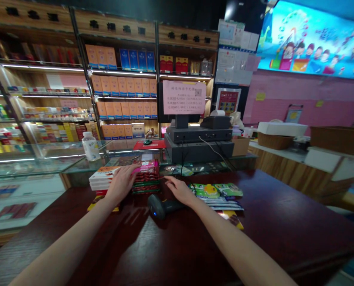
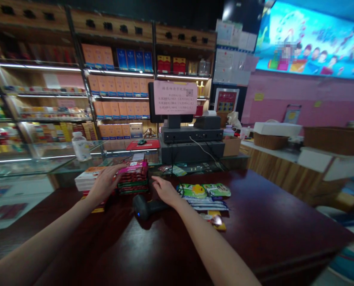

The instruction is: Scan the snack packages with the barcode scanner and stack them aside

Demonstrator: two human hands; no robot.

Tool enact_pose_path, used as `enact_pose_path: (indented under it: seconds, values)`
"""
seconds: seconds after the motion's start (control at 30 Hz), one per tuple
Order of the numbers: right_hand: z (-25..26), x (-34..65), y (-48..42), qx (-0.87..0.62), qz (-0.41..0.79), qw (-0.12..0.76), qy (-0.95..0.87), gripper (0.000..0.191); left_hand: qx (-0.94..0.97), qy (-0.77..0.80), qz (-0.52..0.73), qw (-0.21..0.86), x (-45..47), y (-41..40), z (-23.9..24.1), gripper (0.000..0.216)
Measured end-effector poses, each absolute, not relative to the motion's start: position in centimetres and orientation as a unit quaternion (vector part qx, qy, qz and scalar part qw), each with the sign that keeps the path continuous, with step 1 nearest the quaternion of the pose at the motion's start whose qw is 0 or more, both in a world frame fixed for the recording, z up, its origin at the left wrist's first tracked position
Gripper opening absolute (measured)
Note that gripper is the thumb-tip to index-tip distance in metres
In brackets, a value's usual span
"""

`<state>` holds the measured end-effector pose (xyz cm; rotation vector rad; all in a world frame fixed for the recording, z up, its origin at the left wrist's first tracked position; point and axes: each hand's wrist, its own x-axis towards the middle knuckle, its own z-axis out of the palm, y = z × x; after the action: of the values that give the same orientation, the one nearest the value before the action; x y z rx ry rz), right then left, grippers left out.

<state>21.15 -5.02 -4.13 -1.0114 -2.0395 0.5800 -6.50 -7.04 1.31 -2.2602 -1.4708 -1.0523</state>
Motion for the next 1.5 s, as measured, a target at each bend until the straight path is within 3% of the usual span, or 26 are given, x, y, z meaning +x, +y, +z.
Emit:
enact_pose_path:
  seconds: [0.2,0.7,1.5]
  values:
    - [-5.2,22.3,-7.0,-0.408,0.225,0.331,-0.82,0.038,-0.778,-0.502,-0.353,0.137,-6.7,-7.2,1.0,0.037]
    - [-6.1,23.7,-8.4,-0.394,0.203,0.326,-0.835,0.035,-0.838,-0.421,-0.336,0.088,-2.5,-8.5,0.0,0.03]
    - [-4.9,28.2,-8.4,-0.384,0.287,0.276,-0.833,0.03,-0.878,-0.368,-0.282,0.121,3.9,-6.3,-1.6,0.028]
